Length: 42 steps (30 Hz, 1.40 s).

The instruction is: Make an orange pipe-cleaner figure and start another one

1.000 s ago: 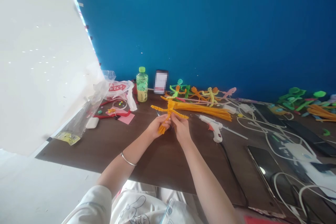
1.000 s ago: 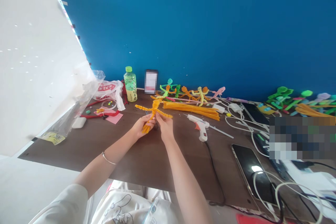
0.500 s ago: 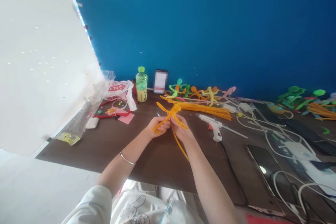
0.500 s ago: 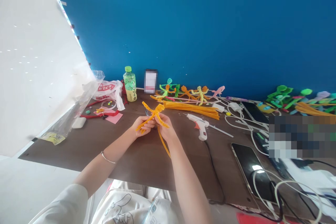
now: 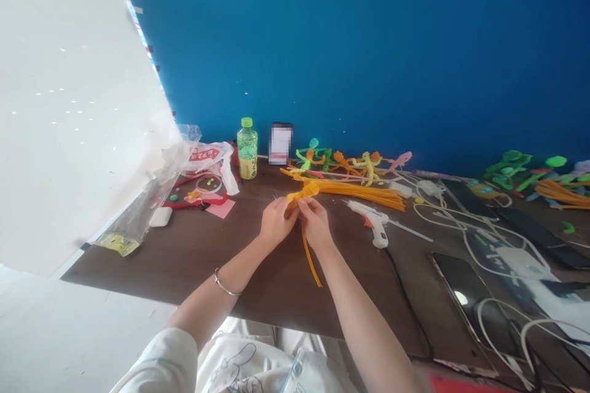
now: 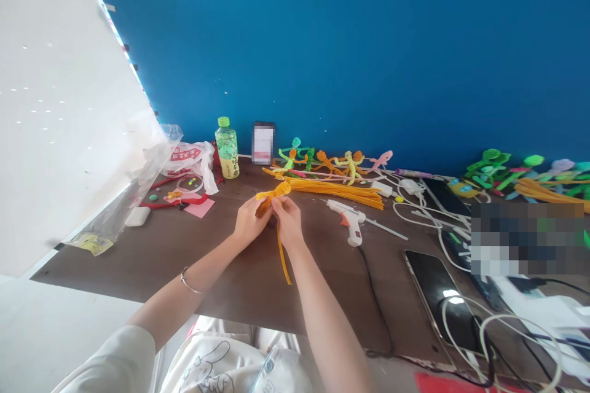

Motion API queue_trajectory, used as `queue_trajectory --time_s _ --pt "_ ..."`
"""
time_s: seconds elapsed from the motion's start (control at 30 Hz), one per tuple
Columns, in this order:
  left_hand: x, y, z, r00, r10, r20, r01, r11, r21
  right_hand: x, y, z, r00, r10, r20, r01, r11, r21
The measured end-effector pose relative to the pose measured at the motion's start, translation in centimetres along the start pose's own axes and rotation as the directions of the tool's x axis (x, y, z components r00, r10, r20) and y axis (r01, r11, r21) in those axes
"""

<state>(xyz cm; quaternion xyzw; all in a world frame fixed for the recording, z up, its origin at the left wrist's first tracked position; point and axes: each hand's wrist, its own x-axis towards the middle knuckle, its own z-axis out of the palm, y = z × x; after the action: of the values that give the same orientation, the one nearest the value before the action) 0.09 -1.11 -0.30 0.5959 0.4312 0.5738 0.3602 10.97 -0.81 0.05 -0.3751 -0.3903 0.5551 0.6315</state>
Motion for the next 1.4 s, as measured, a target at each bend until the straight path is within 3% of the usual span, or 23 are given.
queue_trajectory --time_s 0.17,0.37,0.5,0.63,0.77,0.9,1.0,1.17,1.4 --pt "0.2 -0.5 0.0 0.998 -0.042 0.045 0.045 0.995 -0.085 -0.2 0.5 0.3 0.993 -0.081 -0.088 0.073 0.994 -0.087" --pt "0.2 -0.2 -0.1 0.998 0.025 0.055 -0.027 0.999 0.039 -0.2 0.5 0.3 0.984 -0.1 -0.149 0.069 0.977 -0.201" --pt "0.4 -0.4 -0.2 0.999 -0.011 0.038 0.008 0.997 0.083 -0.4 0.2 0.5 0.986 -0.117 -0.121 0.083 0.964 -0.251" --pt "0.8 -0.7 0.1 0.991 -0.128 0.032 0.131 0.987 -0.094 -0.7 0.0 0.7 0.986 -0.119 -0.12 0.08 0.954 -0.29" --pt "1.1 -0.7 0.3 0.97 -0.223 0.098 0.244 0.904 -0.351 -0.6 -0.1 0.7 0.987 -0.11 -0.115 0.065 0.937 -0.342" --pt "1.1 -0.4 0.3 0.944 -0.299 0.135 0.328 0.826 -0.46 -0.1 0.1 0.1 1.0 0.005 0.017 -0.001 0.972 -0.233" --pt "1.1 -0.1 0.2 0.924 -0.325 0.202 0.382 0.762 -0.522 0.3 0.2 -0.4 0.997 0.066 0.037 -0.059 0.985 -0.162" --pt "1.1 0.8 0.0 0.828 -0.339 0.447 0.56 0.527 -0.639 0.4 -0.3 -1.0 0.983 0.159 0.091 -0.146 0.98 -0.136" --pt "1.4 1.3 -1.2 0.575 -0.35 0.739 0.808 0.103 -0.58 0.2 -0.9 -1.1 0.961 0.204 0.186 -0.19 0.977 -0.093"
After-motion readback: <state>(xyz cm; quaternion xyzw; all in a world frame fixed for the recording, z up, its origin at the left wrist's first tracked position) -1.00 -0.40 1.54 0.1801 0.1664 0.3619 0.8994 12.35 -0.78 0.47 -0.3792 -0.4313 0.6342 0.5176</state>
